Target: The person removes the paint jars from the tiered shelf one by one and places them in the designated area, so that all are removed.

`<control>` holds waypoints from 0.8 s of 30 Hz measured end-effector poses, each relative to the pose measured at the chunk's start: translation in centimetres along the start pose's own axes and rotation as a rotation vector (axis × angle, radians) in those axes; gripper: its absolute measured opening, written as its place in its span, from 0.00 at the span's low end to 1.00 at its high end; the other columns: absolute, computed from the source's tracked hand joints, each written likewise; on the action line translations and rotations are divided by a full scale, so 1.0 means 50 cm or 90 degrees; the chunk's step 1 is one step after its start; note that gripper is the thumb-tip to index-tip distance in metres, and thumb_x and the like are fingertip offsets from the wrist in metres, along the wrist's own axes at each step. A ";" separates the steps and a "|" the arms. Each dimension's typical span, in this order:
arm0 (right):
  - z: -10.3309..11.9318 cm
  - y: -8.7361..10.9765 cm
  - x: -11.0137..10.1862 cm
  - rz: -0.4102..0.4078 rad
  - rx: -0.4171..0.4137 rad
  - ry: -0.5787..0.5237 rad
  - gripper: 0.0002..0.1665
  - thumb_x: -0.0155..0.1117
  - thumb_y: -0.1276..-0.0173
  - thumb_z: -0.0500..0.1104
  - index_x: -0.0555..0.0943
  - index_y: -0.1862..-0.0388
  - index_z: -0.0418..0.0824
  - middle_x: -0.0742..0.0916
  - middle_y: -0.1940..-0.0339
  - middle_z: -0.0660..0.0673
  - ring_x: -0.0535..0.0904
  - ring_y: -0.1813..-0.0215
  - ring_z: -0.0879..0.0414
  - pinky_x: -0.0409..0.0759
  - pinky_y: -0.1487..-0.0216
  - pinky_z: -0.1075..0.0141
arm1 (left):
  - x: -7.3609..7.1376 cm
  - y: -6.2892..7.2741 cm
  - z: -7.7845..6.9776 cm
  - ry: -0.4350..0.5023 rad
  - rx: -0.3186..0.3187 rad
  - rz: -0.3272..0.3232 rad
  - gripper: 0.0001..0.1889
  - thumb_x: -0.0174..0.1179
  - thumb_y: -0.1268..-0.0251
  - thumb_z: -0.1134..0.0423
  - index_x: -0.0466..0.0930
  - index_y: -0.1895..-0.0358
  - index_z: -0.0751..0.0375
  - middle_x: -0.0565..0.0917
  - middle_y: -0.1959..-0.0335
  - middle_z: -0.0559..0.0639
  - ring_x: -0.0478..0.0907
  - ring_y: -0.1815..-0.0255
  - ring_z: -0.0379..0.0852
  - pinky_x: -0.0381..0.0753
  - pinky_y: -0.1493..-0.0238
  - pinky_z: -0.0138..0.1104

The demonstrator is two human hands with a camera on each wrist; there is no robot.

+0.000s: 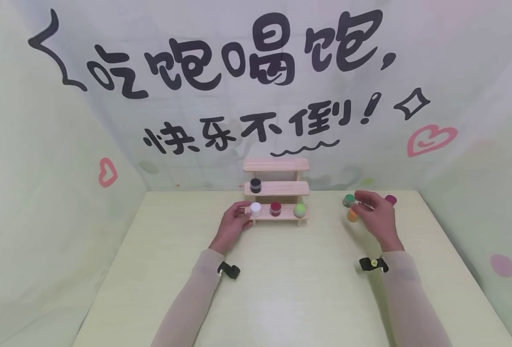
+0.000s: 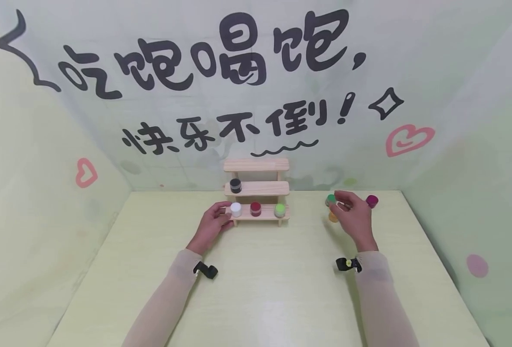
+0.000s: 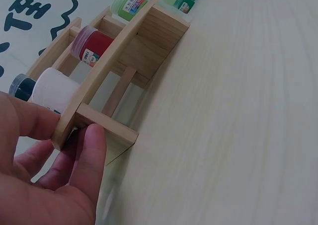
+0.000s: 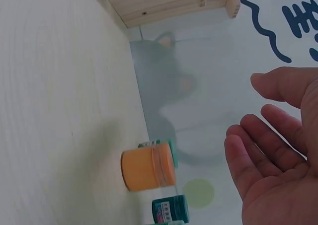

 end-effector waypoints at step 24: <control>0.106 -0.032 0.141 0.034 -0.072 -0.072 0.26 0.73 0.28 0.44 0.82 0.35 0.34 0.87 0.37 0.34 0.84 0.35 0.40 0.83 0.44 0.84 | 0.002 -0.001 0.003 -0.001 0.000 0.014 0.21 0.60 0.25 0.71 0.78 0.32 0.55 0.79 0.41 0.61 0.85 0.47 0.47 0.91 0.42 0.35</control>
Point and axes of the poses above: each hand's wrist, its own y-axis away from the middle knuckle, its own x-axis out of the palm, z = x × y, the point moved 8 cm from there along -y, towards the middle knuckle
